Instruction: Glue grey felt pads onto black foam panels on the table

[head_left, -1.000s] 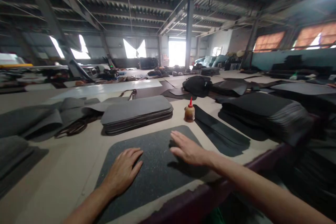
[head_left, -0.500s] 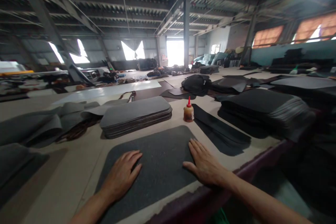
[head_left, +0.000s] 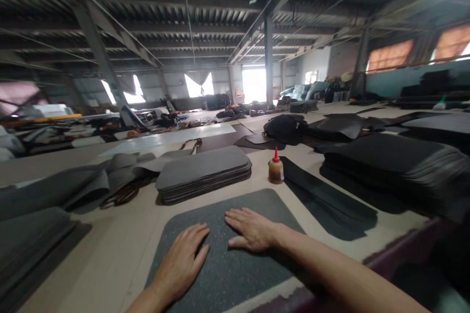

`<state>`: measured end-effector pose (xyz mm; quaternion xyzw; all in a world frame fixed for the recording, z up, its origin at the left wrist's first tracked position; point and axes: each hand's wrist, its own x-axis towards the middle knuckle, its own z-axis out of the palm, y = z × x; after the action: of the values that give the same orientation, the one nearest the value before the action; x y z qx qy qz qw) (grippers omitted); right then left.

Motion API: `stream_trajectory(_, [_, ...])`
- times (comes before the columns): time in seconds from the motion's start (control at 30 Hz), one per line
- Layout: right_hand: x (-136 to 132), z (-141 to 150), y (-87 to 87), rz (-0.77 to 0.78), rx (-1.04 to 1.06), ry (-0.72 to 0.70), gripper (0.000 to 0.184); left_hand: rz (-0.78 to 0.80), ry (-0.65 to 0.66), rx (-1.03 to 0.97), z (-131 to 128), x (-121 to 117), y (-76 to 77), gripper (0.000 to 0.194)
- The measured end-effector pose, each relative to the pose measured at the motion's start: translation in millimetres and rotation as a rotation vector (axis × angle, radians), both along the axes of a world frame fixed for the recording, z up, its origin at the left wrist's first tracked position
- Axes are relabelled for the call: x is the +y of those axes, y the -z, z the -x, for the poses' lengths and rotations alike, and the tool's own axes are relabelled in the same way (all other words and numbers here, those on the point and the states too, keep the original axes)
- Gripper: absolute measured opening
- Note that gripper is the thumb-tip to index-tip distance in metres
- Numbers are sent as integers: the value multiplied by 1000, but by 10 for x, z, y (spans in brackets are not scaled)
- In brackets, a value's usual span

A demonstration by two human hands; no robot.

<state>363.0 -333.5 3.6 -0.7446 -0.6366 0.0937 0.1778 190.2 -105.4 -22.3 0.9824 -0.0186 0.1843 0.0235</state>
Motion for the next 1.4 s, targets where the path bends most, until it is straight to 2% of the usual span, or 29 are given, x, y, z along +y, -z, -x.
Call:
stream_trajectory(0.27, [-87,-625,131,-5,-63,238,82,-5,-5,-5,29,8,19,37])
stream_trajectory(0.37, [-70,-805,130,-8,-68,316,82,-22,0,-4,3,-1,-11,37])
stream_trajectory(0.43, [-52,-839,78,-8,-69,355,82,-59,-8,-3,-8,-40,-65,35])
stream_trajectory(0.5, [-49,-740,-7,-15,-72,361,80,-128,-22,-13,24,-123,-132,32])
stream_trajectory(0.6, [-124,-322,-113,-37,-72,238,78,-237,81,-38,187,-303,-172,29])
stream_trajectory(0.7, [-306,177,-129,-88,1,-80,79,-267,235,-88,402,-444,-91,35])
stream_trajectory(0.77, [-440,350,-113,-83,65,-236,78,-246,220,-123,504,-479,-25,44])
stream_trajectory(0.8, [-494,361,-105,-70,83,-263,77,-231,197,-126,534,-481,-5,45])
stream_trajectory(0.93, [-572,20,-84,-45,65,-188,69,-206,178,-106,557,-455,-17,47])
stream_trajectory(1.1, [-487,-493,-31,-42,27,-95,70,-211,192,-96,537,-458,-46,48])
stream_trajectory(1.4, [-300,-950,83,-61,-97,-26,72,-95,183,36,528,-414,-14,53])
